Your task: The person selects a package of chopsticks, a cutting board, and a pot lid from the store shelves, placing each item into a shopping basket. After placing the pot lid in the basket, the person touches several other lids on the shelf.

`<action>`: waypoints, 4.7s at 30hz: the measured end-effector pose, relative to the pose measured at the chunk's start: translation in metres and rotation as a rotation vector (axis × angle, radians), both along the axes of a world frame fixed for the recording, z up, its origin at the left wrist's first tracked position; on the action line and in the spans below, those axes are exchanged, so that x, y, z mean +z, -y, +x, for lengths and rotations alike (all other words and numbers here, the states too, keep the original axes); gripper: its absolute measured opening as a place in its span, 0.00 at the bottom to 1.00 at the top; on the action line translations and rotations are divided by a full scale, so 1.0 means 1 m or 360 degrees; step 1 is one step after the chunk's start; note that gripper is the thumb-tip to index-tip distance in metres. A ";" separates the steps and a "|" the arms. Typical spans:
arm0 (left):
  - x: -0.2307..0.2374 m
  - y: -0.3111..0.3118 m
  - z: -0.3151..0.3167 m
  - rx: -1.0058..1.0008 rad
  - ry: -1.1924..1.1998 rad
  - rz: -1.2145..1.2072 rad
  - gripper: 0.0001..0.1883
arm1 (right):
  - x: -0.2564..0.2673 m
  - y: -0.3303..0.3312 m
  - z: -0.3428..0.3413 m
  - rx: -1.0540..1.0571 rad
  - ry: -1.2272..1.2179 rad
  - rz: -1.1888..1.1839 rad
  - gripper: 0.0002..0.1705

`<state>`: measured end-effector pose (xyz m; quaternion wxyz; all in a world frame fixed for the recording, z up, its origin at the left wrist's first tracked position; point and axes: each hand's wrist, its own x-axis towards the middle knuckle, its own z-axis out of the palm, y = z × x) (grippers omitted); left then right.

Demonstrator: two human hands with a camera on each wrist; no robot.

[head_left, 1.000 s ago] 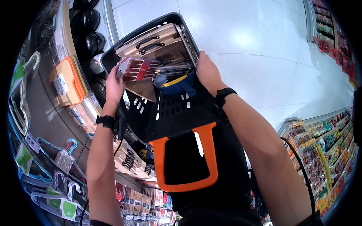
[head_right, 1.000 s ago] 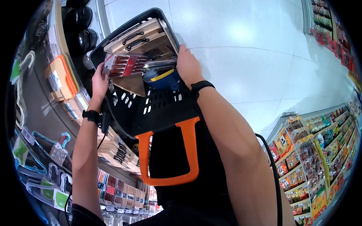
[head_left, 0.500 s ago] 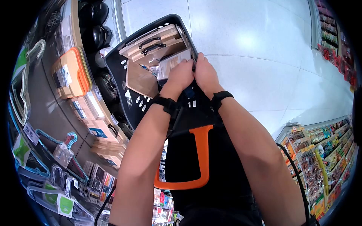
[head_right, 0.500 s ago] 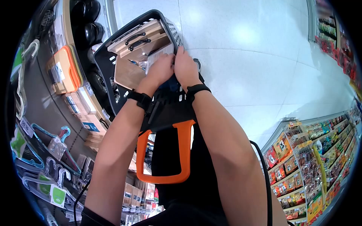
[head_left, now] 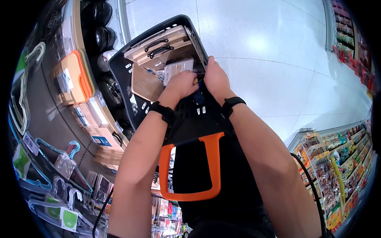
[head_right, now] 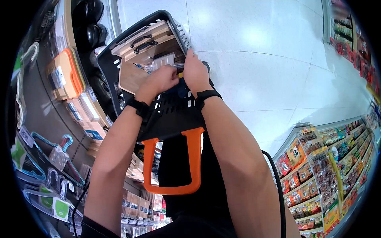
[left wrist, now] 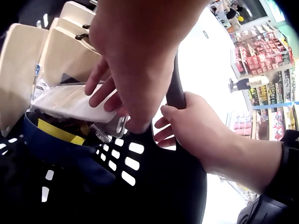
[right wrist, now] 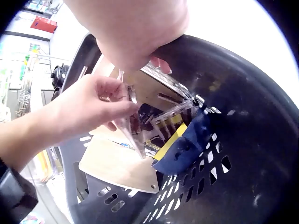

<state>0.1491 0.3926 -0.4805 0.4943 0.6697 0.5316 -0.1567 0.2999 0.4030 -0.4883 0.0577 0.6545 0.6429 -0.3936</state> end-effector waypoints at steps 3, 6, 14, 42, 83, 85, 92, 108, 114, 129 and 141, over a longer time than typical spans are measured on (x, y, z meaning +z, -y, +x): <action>-0.011 0.024 -0.018 0.0356 0.0215 0.0471 0.08 | 0.006 -0.002 -0.001 0.0019 0.0006 -0.0037 0.14; 0.014 0.029 -0.039 0.0610 0.0156 0.0421 0.18 | 0.003 -0.001 -0.002 -0.0015 0.0022 -0.0046 0.13; 0.070 0.021 -0.131 0.0356 -0.0412 0.0180 0.37 | 0.010 -0.003 -0.003 -0.0079 -0.0039 -0.0101 0.12; -0.118 -0.039 0.020 0.1411 0.0110 0.0371 0.11 | 0.004 0.001 -0.008 -0.0089 -0.0104 -0.0168 0.09; 0.059 -0.043 0.007 0.1627 0.0323 0.0367 0.09 | 0.015 -0.003 -0.010 -0.0058 -0.0126 -0.0241 0.15; 0.057 -0.043 0.006 0.1719 0.0391 0.0295 0.10 | 0.014 -0.004 -0.010 -0.0088 -0.0144 -0.0229 0.15; 0.035 -0.039 0.004 0.1639 0.0230 0.0267 0.16 | 0.012 -0.003 -0.012 -0.0110 -0.0127 -0.0237 0.13; -0.007 0.055 -0.089 0.2111 0.0128 0.0174 0.26 | 0.001 0.000 -0.010 -0.0112 -0.0115 -0.0166 0.10; -0.035 0.057 -0.126 0.1590 -0.0283 0.0594 0.20 | 0.001 -0.001 -0.013 -0.0071 -0.0087 -0.0138 0.10; -0.010 -0.041 0.029 0.1682 0.0087 0.0252 0.21 | 0.009 -0.005 -0.011 -0.0011 0.0013 -0.0276 0.12; 0.114 -0.014 -0.007 0.1769 0.0435 0.0143 0.13 | 0.013 -0.004 -0.008 -0.0045 -0.0140 -0.0266 0.11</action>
